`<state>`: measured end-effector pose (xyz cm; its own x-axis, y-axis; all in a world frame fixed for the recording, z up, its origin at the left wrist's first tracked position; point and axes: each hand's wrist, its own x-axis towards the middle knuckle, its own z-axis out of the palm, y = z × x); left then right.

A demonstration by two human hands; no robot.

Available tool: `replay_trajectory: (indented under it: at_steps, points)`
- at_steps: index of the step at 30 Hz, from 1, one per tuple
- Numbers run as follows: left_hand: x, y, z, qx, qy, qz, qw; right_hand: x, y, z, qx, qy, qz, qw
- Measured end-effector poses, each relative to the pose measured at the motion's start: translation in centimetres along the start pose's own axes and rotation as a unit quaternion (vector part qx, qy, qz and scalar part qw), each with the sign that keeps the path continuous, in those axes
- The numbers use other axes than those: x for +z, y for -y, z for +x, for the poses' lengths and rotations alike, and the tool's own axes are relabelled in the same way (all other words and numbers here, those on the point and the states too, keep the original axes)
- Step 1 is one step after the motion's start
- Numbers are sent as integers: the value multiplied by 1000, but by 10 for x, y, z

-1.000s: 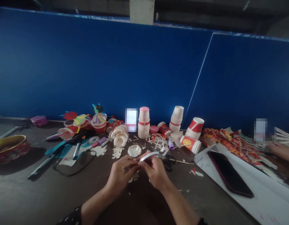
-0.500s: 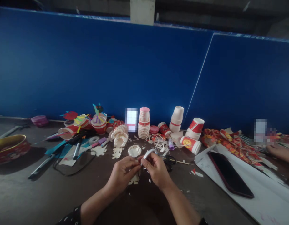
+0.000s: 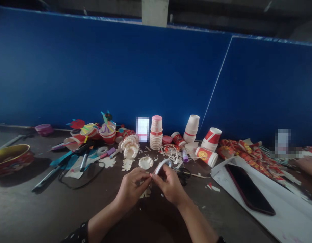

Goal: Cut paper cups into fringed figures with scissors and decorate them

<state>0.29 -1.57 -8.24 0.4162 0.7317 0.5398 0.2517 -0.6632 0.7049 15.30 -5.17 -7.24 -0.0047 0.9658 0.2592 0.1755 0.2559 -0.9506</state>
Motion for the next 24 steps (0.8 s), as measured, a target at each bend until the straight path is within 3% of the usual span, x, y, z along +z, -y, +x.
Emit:
replay_trajectory:
  at_steps: [15, 20, 24]
  points:
    - [-4, 0, 0, 63, -16, 71, 995, 0, 1, 1, 43, 22, 103, 993]
    - [-7, -5, 0, 88, -14, 98, 991, 1, 4, 1, 48, 14, 89, 995]
    - [-6, -3, 0, 60, -15, 69, 996, -1, 1, 2, 55, 7, 104, 993]
